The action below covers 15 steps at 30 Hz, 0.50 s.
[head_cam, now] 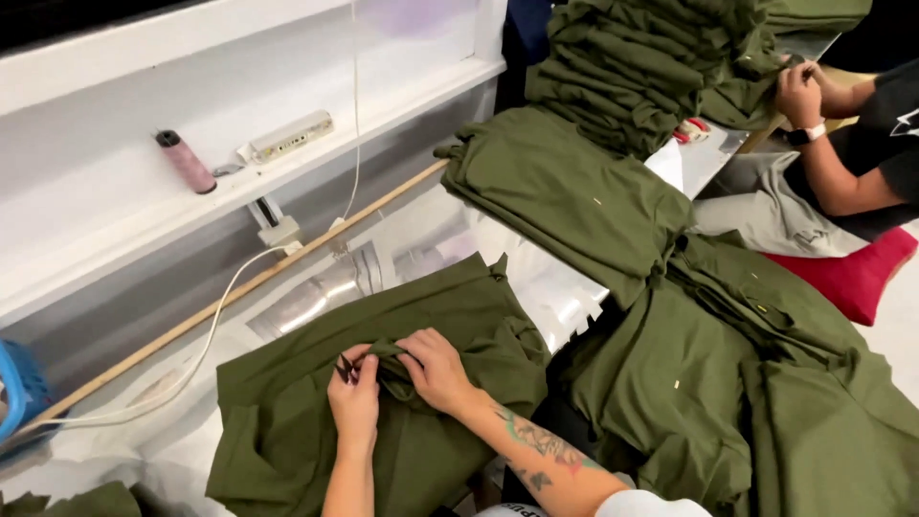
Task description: Trimming loose threads from olive green garments using small scissors in a factory setting.
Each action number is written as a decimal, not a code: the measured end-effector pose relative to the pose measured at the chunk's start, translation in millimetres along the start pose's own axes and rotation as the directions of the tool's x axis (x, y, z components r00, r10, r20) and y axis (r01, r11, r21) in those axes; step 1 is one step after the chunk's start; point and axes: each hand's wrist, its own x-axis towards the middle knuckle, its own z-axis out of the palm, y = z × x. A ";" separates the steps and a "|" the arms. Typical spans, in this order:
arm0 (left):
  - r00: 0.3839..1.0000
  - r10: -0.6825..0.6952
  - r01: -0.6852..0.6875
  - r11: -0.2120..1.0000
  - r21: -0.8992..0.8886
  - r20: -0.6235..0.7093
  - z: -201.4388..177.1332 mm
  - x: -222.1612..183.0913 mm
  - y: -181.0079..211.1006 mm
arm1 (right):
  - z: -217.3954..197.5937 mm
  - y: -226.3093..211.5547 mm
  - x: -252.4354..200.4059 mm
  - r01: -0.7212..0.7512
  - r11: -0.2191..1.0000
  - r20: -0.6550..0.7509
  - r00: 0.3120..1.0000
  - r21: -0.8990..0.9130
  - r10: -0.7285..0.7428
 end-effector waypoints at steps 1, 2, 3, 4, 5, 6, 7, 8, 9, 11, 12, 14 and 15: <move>0.997 0.075 -0.076 0.990 0.121 0.012 -0.5 -3.1 3.2 | -3.2 -1.4 -2.5 0.020 0.999 0.009 1.000 0.036 -0.021; 0.987 0.154 -0.158 0.958 0.240 0.039 -1.3 -0.9 7.8 | -4.1 -1.5 -1.2 0.044 0.997 0.008 0.999 0.070 -0.045; 0.987 0.158 -0.162 0.956 0.243 0.036 -1.6 11.0 -1.4 | -3.1 2.6 1.9 0.047 0.996 0.006 0.999 0.074 -0.048; 0.977 0.207 -0.214 0.940 0.265 0.055 -4.4 14.3 -13.5 | -3.0 4.4 -1.1 0.049 0.997 -0.011 0.999 0.063 -0.048; 0.964 0.254 -0.265 0.921 0.286 0.075 -8.5 17.7 -26.4 | -1.8 6.1 -4.6 0.050 0.997 -0.029 0.998 0.051 -0.048; 0.969 0.243 -0.246 0.922 0.299 0.047 -3.9 14.9 -27.2 | -7.3 0.9 -6.5 0.048 0.996 -0.005 0.999 0.074 -0.048; 0.964 0.267 -0.260 0.911 0.319 0.023 -0.3 13.1 -28.2 | -11.8 -4.2 -7.7 -0.091 0.993 -0.053 0.994 0.081 0.096; 0.954 0.299 -0.282 0.898 0.338 0.000 4.1 17.1 -26.0 | -16.1 -8.2 -2.8 -0.221 0.971 -0.102 0.968 0.091 0.230; 0.954 0.298 -0.270 0.897 0.349 -0.028 3.3 14.5 -21.1 | -11.2 -4.4 -5.7 -0.214 0.971 -0.077 0.972 0.107 0.223; 0.913 0.407 -0.379 0.847 0.372 0.002 6.0 9.3 -16.7 | -3.5 6.9 -14.0 -0.194 0.980 -0.105 0.975 0.042 0.198; 0.920 0.392 -0.353 0.856 0.378 -0.029 6.0 6.2 -15.8 | -3.6 8.2 -16.1 -0.195 0.980 -0.070 0.978 0.048 0.198; 0.847 0.532 -0.483 0.758 0.438 0.015 4.3 6.7 -12.5 | 0.1 12.0 -16.5 -0.156 0.988 -0.095 0.983 0.016 0.157; 0.854 0.521 -0.463 0.764 0.449 -0.006 9.3 7.8 -16.8 | -4.0 15.0 -14.6 -0.157 0.987 -0.069 0.985 0.025 0.159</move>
